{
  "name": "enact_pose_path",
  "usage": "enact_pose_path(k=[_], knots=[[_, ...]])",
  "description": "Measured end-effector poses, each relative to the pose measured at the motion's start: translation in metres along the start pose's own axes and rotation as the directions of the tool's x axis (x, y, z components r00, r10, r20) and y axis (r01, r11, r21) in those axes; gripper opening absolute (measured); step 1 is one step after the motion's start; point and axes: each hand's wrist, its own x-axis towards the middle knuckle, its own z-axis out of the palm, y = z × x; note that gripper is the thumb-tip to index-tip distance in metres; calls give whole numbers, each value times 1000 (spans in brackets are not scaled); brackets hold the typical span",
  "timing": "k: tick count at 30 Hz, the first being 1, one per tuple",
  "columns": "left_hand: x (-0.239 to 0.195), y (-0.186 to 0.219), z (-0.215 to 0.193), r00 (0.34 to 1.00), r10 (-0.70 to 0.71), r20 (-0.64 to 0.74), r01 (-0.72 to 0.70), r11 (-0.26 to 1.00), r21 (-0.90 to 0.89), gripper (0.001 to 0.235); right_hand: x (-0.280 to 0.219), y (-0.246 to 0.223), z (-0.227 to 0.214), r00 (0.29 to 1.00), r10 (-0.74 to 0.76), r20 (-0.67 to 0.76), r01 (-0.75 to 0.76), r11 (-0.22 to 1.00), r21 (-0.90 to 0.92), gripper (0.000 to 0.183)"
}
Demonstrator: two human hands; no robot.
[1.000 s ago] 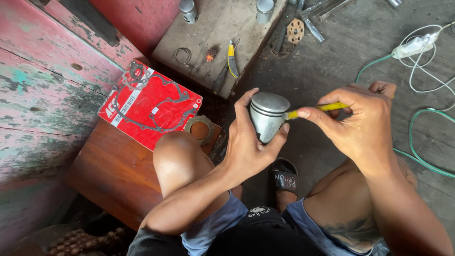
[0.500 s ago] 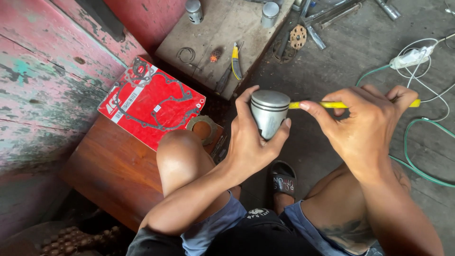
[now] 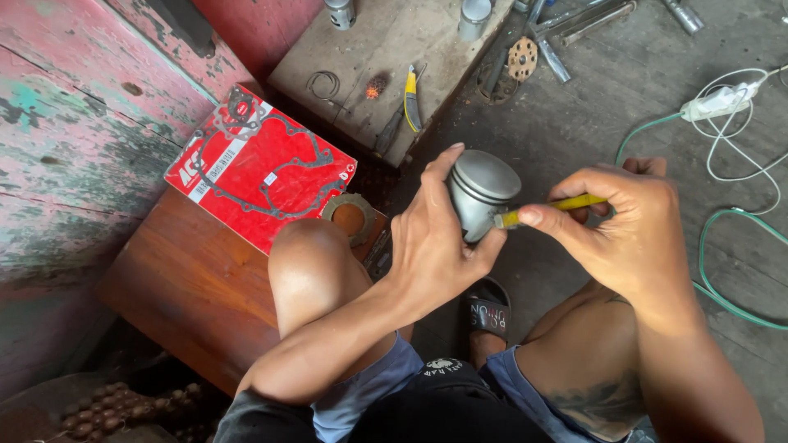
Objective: Cleaning carbon deposits and residue from a motorcycle piston using a small scraping tool
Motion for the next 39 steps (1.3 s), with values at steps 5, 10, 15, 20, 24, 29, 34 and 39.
enact_pose_path(k=[5, 10, 15, 20, 24, 29, 34, 39], knots=[[-1, -1, 6, 999, 46, -13, -46, 999, 6, 81, 0, 5, 1, 999, 18, 33, -19, 1000, 23, 29], [0, 1, 5, 999, -48, 14, 48, 998, -37, 79, -5, 3, 4, 996, 1, -91, -14, 990, -141, 35], [1, 6, 0, 998, -68, -6, 67, 989, -131, 77, -8, 3, 2, 988, -73, -140, 38, 971, -235, 38], [1, 8, -3, 996, -90, 11, 91, 977, -195, 77, -11, 6, 2, 983, -102, -151, 53, 953, -298, 40], [0, 10, -6, 992, -115, 43, 122, 964, -236, 78, -12, 2, 2, 968, -173, -180, 102, 932, -349, 42], [3, 13, -12, 981, -159, 108, 185, 933, -309, 76, -14, 5, 4, 957, -210, -201, 113, 906, -409, 43], [4, 17, -19, 971, -190, 142, 229, 906, -355, 75, -18, 10, 3, 963, -181, -199, 80, 899, -430, 43], [3, 16, -20, 986, -127, 104, 156, 925, -346, 74, -14, 6, -4, 988, -74, -133, 28, 947, -320, 38]])
